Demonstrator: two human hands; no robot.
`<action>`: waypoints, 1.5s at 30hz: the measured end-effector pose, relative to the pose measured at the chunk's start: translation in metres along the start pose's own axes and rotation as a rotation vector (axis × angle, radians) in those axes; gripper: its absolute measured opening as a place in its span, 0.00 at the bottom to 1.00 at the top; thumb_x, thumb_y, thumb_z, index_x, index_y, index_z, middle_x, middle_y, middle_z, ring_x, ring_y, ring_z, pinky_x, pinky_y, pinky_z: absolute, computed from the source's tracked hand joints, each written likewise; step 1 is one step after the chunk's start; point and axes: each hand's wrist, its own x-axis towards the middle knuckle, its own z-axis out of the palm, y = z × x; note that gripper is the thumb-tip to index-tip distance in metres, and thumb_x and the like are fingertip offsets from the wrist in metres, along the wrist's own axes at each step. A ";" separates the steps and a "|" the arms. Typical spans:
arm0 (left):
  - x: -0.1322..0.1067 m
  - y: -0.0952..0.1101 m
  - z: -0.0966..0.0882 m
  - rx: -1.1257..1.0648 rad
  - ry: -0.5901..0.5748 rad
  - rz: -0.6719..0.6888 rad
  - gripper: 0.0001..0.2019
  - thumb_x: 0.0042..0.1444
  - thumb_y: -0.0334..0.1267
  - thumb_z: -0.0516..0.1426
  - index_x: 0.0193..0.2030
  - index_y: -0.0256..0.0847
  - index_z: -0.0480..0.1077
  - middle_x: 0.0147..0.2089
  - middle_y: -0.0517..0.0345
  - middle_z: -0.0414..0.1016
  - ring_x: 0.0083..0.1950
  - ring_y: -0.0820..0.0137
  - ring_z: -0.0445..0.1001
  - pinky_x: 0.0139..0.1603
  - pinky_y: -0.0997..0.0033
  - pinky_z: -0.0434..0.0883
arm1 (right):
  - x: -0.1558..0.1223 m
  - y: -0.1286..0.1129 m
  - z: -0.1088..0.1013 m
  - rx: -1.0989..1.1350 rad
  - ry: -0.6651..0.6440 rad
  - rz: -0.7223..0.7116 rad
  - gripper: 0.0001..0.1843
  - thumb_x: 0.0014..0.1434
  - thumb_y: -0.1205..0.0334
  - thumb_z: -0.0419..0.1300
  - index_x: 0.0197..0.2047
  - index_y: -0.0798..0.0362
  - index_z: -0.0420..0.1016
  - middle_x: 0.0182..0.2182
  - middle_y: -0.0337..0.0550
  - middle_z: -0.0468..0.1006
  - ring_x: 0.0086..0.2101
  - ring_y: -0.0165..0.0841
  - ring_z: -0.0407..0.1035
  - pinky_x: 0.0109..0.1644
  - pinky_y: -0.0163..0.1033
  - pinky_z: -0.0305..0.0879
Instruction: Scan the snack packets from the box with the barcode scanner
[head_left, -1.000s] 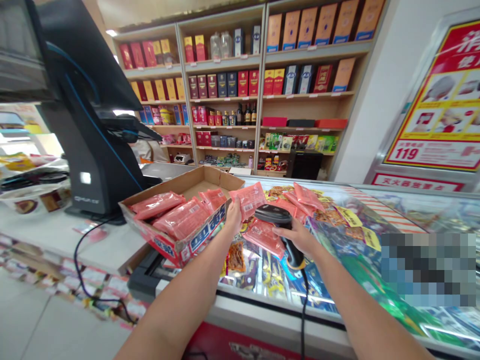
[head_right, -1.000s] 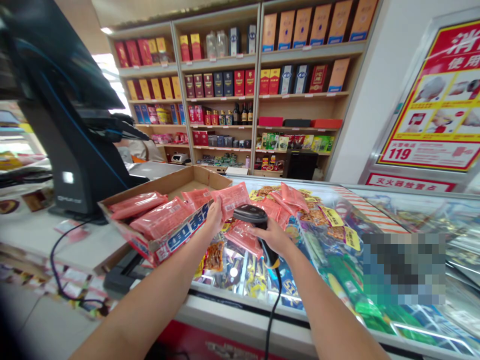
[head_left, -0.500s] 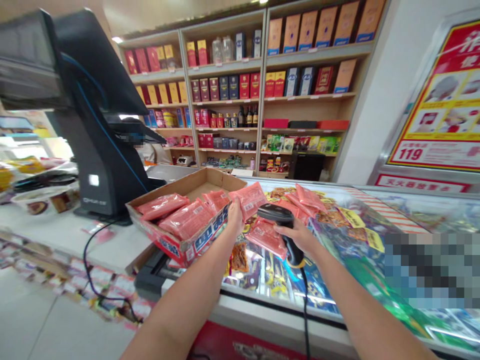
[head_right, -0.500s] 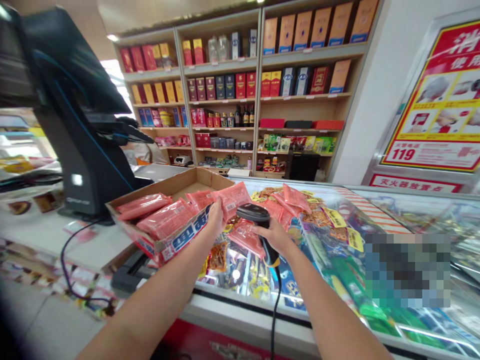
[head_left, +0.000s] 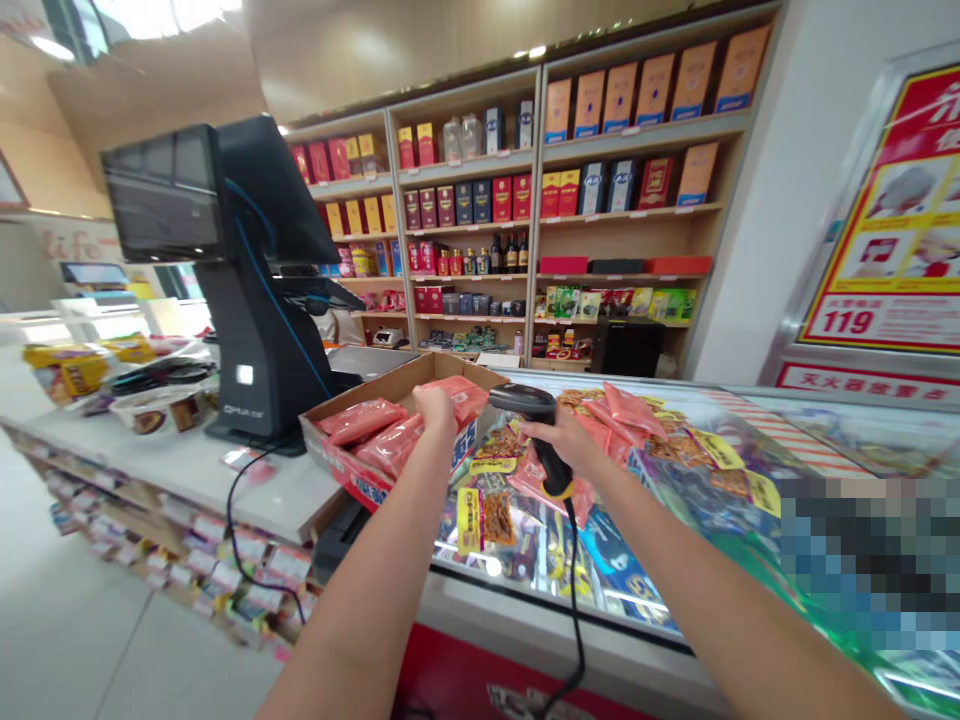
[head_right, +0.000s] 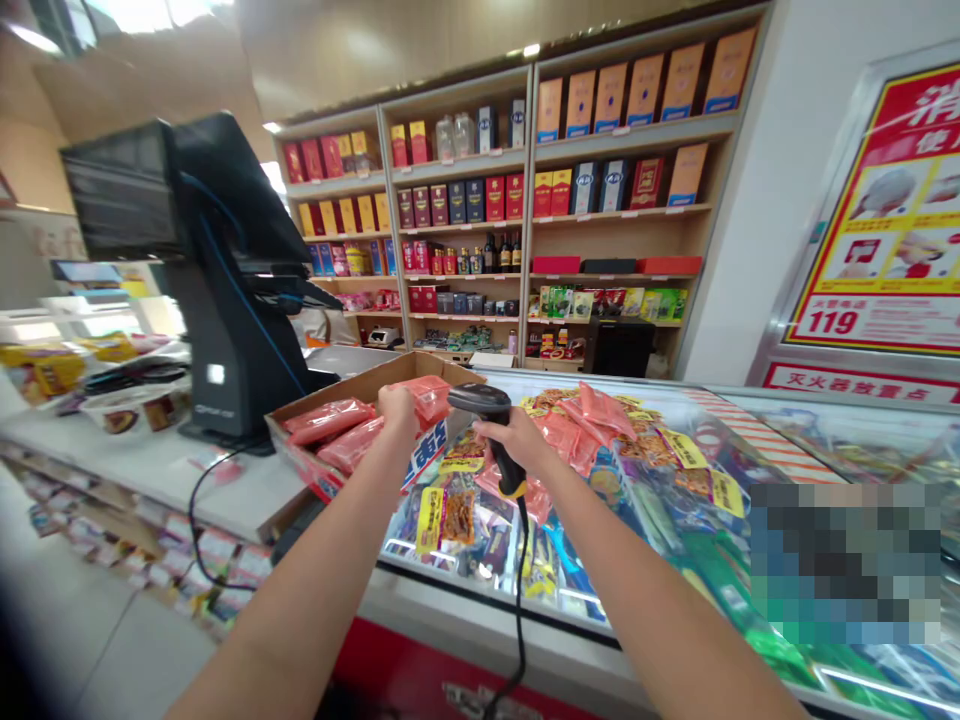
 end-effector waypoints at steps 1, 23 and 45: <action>-0.002 0.002 -0.004 0.057 0.038 0.043 0.22 0.50 0.25 0.56 0.53 0.34 0.64 0.62 0.35 0.64 0.69 0.52 0.58 0.67 0.47 0.56 | -0.001 0.001 -0.001 -0.002 0.002 0.003 0.13 0.42 0.54 0.66 0.24 0.55 0.71 0.19 0.39 0.75 0.14 0.29 0.67 0.17 0.34 0.62; -0.120 -0.085 0.030 1.303 -0.936 0.208 0.19 0.62 0.46 0.50 0.50 0.34 0.71 0.49 0.36 0.77 0.54 0.54 0.75 0.53 0.62 0.66 | -0.045 0.051 -0.100 0.007 0.337 0.130 0.13 0.43 0.54 0.67 0.21 0.52 0.70 0.13 0.38 0.71 0.14 0.30 0.65 0.19 0.36 0.61; -0.101 -0.094 0.023 0.172 -0.355 -0.157 0.08 0.58 0.32 0.51 0.27 0.40 0.60 0.23 0.67 0.62 0.25 0.76 0.63 0.30 0.77 0.63 | -0.049 0.050 -0.087 0.049 0.107 0.201 0.13 0.47 0.53 0.67 0.29 0.51 0.71 0.20 0.37 0.73 0.15 0.29 0.66 0.19 0.36 0.64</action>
